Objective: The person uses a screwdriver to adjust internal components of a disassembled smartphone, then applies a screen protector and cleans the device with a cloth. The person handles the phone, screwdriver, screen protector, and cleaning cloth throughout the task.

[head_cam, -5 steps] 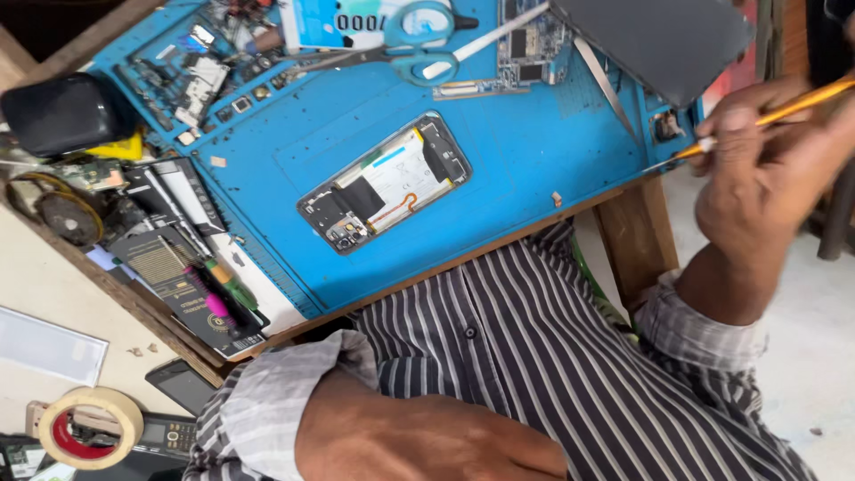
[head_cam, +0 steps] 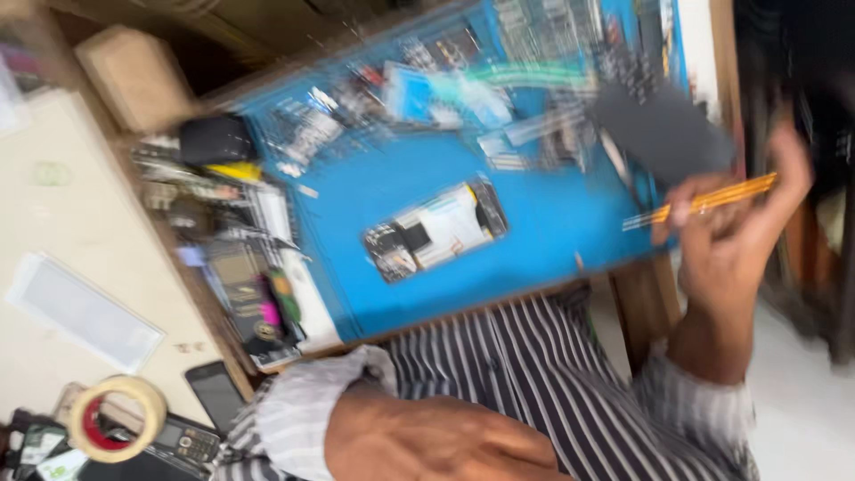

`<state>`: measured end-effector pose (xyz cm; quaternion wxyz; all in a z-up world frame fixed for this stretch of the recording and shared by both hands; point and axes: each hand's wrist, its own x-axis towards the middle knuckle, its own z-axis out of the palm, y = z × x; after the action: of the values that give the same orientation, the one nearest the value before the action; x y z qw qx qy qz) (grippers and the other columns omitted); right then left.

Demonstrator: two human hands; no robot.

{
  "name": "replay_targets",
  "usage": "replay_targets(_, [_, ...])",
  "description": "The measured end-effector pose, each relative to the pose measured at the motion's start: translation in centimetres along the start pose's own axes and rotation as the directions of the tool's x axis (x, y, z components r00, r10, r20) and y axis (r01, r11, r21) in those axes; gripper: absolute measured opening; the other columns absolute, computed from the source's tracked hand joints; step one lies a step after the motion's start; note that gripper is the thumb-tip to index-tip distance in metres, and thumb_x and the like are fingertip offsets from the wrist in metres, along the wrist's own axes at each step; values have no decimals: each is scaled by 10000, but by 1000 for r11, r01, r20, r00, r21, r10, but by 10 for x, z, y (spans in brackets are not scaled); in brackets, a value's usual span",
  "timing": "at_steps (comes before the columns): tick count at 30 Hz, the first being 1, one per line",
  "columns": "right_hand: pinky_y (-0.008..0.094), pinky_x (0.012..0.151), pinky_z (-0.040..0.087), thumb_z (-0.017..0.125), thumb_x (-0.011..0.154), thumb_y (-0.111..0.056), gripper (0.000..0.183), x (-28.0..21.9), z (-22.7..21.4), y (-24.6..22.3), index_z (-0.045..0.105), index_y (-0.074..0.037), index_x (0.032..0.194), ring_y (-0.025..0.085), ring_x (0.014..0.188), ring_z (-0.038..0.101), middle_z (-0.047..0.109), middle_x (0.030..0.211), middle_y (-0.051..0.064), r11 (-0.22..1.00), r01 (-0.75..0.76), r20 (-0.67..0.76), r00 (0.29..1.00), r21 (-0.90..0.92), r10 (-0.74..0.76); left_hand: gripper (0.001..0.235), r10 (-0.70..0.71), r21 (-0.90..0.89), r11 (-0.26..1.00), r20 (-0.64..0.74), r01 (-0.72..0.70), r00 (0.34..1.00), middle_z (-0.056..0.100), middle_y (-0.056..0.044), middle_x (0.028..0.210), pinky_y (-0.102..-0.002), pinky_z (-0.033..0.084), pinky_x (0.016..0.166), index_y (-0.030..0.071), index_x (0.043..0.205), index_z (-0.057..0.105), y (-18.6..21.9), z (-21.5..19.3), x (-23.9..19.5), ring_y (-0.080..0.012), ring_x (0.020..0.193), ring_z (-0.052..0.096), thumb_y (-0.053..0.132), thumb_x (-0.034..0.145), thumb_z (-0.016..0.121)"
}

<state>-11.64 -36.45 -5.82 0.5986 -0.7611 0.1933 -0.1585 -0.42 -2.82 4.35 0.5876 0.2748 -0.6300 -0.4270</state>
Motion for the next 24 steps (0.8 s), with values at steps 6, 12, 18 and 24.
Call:
replay_targets(6, [323, 764, 603, 661, 968, 65, 844, 31, 57, -64, 123, -108, 1594, 235, 870, 715, 672, 1079, 192, 988, 136, 121, 985, -79, -126, 374, 37, 507, 819, -511, 267, 859, 672, -98, 1193, -341, 569, 898, 64, 1403, 590, 43, -38, 18, -260, 1033, 680, 232, 1072, 625])
replay_targets(12, [335, 837, 640, 712, 894, 35, 894, 51, 107, -74, 121, -94, 1551, 225, 973, 722, 676, 1082, 177, 926, 367, 316, 871, 88, -376, 330, 90, 437, 622, -864, 650, 496, 730, -69, 995, -359, 576, 679, 107, 1170, 743, -9, -60, 10, -238, 832, 722, 256, 885, 821])
replay_targets(18, [321, 890, 613, 695, 918, 63, 927, 46, 145, -77, 89, -110, 1598, 202, 1017, 702, 673, 1112, 172, 920, 298, 315, 874, 253, -370, 141, 210, 408, 663, -906, 628, 368, 728, -60, 914, -349, 562, 643, 112, 1052, 762, -38, -48, -18, -228, 763, 714, 194, 940, 788])
replay_targets(24, [270, 832, 604, 705, 1038, 49, 839, 38, 165, -64, 120, -133, 1612, 199, 1000, 716, 684, 1120, 196, 966, 204, 330, 911, 158, -247, 184, 204, 344, 594, -939, 727, 278, 721, -26, 890, -337, 530, 608, 174, 1071, 786, -59, -43, -44, -209, 732, 691, 313, 955, 756])
